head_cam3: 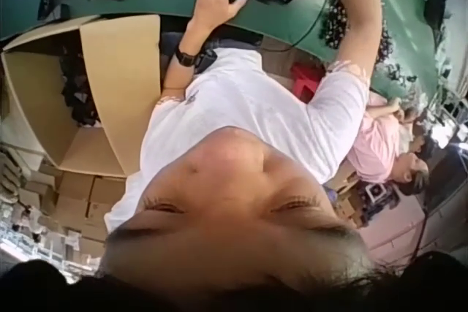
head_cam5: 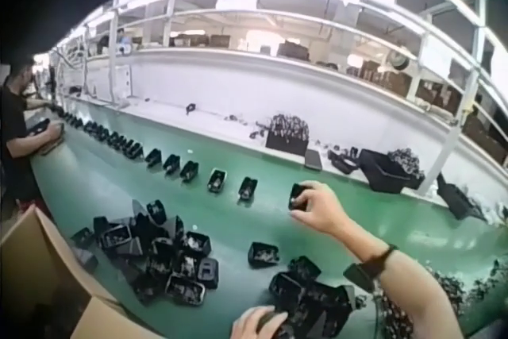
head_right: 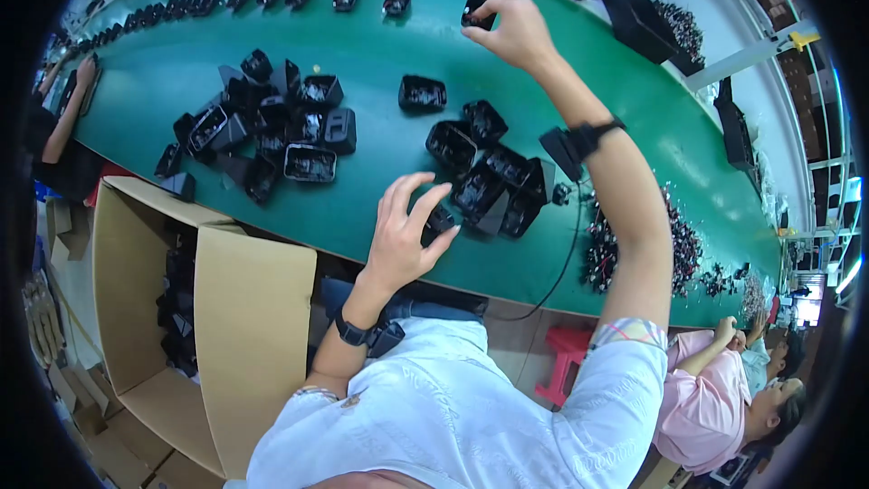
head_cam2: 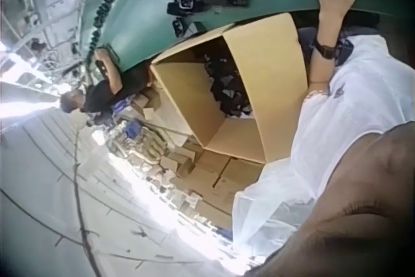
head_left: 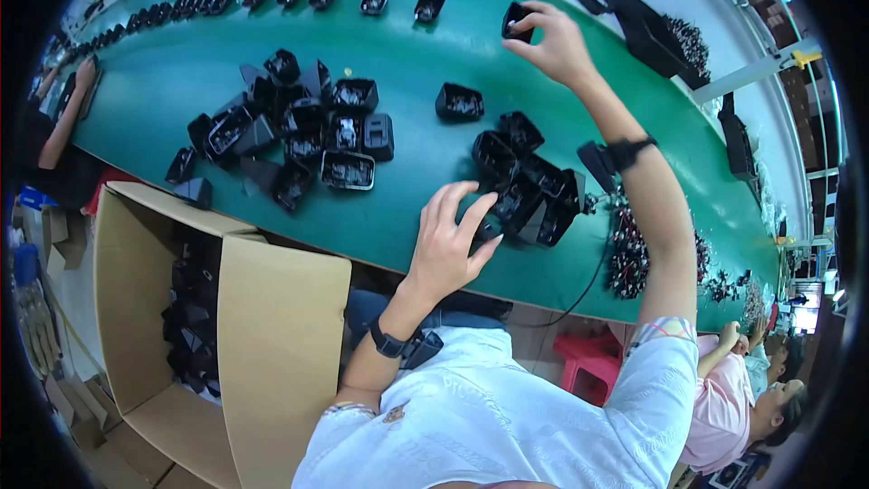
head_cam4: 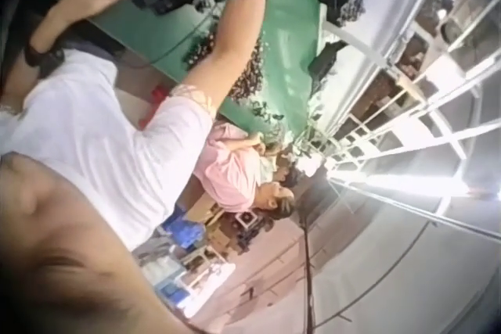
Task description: The person takes black plastic housings from a box and places them on a table. They pick up a housing and a wire, insert the wire into the housing by hand, and then set the assembled unit onto the table.
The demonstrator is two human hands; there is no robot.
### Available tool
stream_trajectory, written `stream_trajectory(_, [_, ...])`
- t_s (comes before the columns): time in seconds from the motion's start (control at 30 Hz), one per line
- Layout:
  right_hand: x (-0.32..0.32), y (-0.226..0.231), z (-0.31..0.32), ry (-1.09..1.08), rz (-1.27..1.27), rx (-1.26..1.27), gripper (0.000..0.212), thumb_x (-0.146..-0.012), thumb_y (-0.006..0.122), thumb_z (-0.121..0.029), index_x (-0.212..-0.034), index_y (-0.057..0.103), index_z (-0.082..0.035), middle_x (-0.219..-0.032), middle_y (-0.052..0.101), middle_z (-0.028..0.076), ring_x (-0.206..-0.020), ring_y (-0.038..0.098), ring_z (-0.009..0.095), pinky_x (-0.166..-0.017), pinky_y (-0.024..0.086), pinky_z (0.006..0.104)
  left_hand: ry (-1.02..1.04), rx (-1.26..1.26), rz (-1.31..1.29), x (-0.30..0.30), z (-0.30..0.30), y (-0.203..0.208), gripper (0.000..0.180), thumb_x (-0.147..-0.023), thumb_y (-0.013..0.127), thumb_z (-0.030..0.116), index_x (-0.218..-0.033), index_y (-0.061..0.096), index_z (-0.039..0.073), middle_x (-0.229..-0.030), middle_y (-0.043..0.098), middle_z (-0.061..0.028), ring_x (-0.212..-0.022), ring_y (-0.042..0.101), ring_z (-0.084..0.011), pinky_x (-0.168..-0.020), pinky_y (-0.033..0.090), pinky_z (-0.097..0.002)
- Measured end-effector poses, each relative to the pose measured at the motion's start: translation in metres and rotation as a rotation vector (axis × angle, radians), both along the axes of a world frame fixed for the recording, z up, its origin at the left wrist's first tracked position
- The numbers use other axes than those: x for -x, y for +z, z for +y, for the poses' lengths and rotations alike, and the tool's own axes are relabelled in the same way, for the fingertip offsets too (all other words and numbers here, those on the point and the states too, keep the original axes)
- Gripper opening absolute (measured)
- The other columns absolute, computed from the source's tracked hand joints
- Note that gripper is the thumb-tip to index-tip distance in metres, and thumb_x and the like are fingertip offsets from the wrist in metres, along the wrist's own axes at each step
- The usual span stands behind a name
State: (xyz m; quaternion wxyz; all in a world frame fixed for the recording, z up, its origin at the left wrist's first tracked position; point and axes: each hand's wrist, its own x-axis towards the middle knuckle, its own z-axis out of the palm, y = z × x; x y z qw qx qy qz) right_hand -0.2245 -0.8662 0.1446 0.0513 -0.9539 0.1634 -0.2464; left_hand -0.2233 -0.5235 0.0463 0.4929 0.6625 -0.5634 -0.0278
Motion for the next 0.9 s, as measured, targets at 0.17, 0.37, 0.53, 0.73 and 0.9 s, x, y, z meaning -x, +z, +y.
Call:
stream_trajectory(0.17, [-0.044,-0.044,-0.048,-0.131,0.149,-0.011,0.034,-0.073,0.084,-0.035,-0.094,0.078,-0.008,-0.133,0.063,0.015,-0.119,0.058,0.036,-0.102,0.048,0.0462,0.027,0.018,0.079,0.003,-0.002,0.004,0.055,-0.079,0.080,0.011,-0.130,0.059,0.004,-0.123,0.062,-0.0181,-0.113,0.060,-0.0389,-0.097,0.049,-0.0458])
stream_trajectory(0.37, [-0.075,-0.058,-0.047,-0.174,0.261,0.024,0.034,-0.072,0.083,-0.035,-0.097,0.078,-0.011,-0.131,0.063,0.012,-0.121,0.057,0.034,-0.105,0.048,0.0447,0.076,0.038,0.109,-0.002,-0.001,0.003,0.058,-0.079,0.079,0.010,-0.132,0.057,0.003,-0.122,0.063,-0.0191,-0.112,0.062,-0.0393,-0.097,0.051,-0.0454])
stream_trajectory(0.53, [-0.069,-0.063,-0.051,-0.155,0.252,-0.049,0.042,-0.072,0.084,-0.037,-0.104,0.075,-0.011,-0.132,0.062,0.013,-0.126,0.054,0.037,-0.107,0.046,0.0465,0.093,0.066,0.174,0.000,0.000,0.006,0.062,-0.078,0.079,0.007,-0.134,0.054,0.001,-0.122,0.063,-0.0195,-0.111,0.063,-0.0371,-0.096,0.052,-0.0435])
stream_trajectory(0.73, [-0.012,-0.038,-0.055,-0.129,0.050,0.101,0.055,-0.078,0.083,-0.041,-0.118,0.065,-0.008,-0.144,0.051,0.020,-0.135,0.045,0.043,-0.113,0.039,0.0502,0.036,0.050,0.273,0.005,-0.009,0.007,0.070,-0.077,0.080,0.004,-0.139,0.048,0.000,-0.121,0.062,-0.0187,-0.110,0.064,-0.0324,-0.095,0.053,-0.0388])
stream_trajectory(0.9, [0.095,0.051,0.016,0.111,0.163,0.003,0.025,-0.089,0.074,-0.024,-0.104,0.069,-0.004,-0.104,0.071,0.014,-0.099,0.068,0.030,-0.088,0.053,0.0414,0.097,0.008,0.771,-0.005,0.008,0.006,0.069,-0.083,0.079,0.002,-0.141,0.043,0.002,-0.126,0.061,-0.0180,-0.110,0.064,-0.0230,-0.095,0.052,-0.0345])
